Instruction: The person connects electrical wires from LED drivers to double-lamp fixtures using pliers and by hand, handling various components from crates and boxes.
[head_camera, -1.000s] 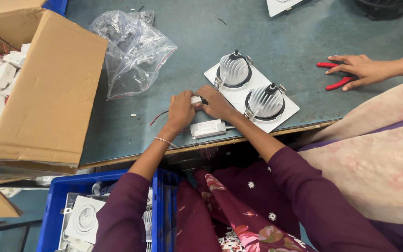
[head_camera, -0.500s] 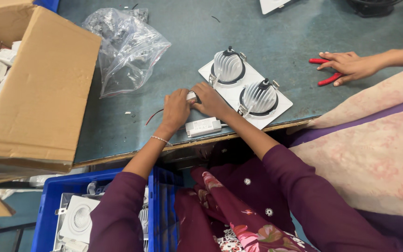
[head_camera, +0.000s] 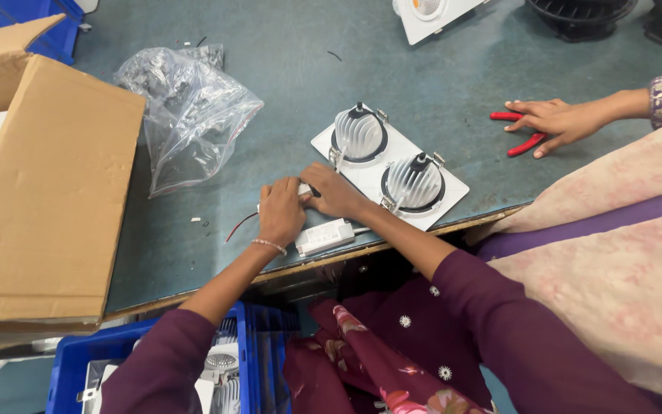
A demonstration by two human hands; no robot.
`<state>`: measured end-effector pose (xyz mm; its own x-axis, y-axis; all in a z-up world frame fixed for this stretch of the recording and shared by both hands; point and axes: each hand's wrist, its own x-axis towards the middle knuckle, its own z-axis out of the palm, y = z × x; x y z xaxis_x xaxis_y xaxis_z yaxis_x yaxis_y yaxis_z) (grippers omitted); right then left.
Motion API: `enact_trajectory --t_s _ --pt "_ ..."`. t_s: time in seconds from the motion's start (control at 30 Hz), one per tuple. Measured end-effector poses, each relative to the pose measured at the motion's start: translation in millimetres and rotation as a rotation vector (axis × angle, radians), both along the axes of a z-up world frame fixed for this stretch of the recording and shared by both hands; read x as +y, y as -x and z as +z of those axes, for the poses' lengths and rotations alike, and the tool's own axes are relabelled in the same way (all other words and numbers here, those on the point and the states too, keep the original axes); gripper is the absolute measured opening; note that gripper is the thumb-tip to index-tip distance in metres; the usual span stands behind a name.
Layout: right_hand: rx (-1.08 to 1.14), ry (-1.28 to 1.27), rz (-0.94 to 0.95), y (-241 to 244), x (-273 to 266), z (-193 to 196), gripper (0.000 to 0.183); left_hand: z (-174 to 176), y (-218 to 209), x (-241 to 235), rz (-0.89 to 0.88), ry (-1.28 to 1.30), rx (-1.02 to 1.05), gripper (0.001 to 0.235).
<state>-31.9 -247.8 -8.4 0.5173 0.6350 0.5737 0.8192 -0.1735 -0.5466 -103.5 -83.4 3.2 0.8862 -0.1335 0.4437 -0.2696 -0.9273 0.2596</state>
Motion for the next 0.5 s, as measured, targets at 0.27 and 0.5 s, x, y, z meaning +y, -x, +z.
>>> enact_trajectory --t_s 0.27,0.5 --pt "-0.034 -0.049 -0.061 -1 2 -10 0.045 3 2 4 -0.023 -0.008 -0.014 0.024" --pt "0.086 -0.063 -0.004 40 -44 48 0.049 9 18 7 -0.126 0.209 0.266 0.075"
